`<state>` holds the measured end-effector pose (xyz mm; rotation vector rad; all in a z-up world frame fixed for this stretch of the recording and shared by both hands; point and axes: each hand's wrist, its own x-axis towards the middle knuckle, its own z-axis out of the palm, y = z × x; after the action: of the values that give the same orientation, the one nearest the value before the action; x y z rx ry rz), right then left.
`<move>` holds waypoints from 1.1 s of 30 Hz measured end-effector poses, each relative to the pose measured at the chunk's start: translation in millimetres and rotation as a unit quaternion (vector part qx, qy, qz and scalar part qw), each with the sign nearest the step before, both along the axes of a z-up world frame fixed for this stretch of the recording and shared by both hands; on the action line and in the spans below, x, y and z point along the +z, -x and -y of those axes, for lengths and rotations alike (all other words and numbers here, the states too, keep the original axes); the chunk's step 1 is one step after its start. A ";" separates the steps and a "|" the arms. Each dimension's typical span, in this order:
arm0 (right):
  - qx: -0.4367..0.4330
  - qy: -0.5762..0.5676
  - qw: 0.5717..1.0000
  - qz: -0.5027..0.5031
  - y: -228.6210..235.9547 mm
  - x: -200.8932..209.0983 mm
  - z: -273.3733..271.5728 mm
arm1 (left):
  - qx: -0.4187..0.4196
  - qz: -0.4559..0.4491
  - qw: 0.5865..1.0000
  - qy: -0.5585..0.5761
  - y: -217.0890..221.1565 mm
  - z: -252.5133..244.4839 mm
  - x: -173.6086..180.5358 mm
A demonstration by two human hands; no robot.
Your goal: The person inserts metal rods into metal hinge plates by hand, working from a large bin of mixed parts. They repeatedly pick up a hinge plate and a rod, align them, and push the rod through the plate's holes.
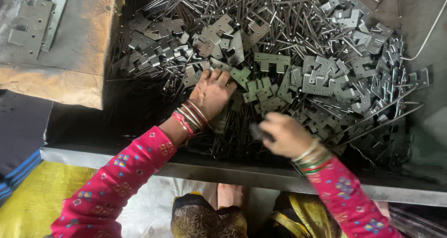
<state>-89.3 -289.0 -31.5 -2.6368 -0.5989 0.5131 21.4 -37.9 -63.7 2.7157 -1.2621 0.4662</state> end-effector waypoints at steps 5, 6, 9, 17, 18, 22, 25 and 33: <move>0.098 0.093 0.962 0.239 16.0 -15.5 -27.2 | -0.001 -0.077 0.997 0.028 -3.5 -7.0 7.1; 0.103 0.095 0.964 0.227 15.6 -13.8 -26.0 | -0.009 -0.026 0.997 0.067 -6.3 -7.4 8.6; 0.102 0.063 0.971 0.207 14.5 -9.1 -18.8 | 0.028 -0.251 0.964 0.087 -11.0 -16.9 11.8; 0.067 0.079 0.978 0.183 14.8 -7.3 -14.9 | -0.002 -0.320 0.886 0.336 -11.4 -21.6 24.1; 0.077 0.064 0.980 0.171 13.6 -5.9 -13.9 | 0.001 -0.321 0.881 0.348 -12.2 -21.1 25.7; 0.058 -0.067 0.990 0.112 9.8 0.4 -5.4 | 0.006 -0.328 0.876 0.354 -17.6 -25.6 26.2; 0.032 -0.041 0.991 0.121 11.7 -2.3 -6.2 | 0.019 -0.359 0.859 0.365 -21.2 -30.7 23.2; 0.105 0.080 0.982 0.134 11.9 -11.4 -18.2 | 0.019 -0.289 0.894 0.341 -15.2 -23.0 23.3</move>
<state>-101.2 -270.8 -43.0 -2.8349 -0.9640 0.2746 36.6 -14.9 -40.4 2.0402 -0.7012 0.0529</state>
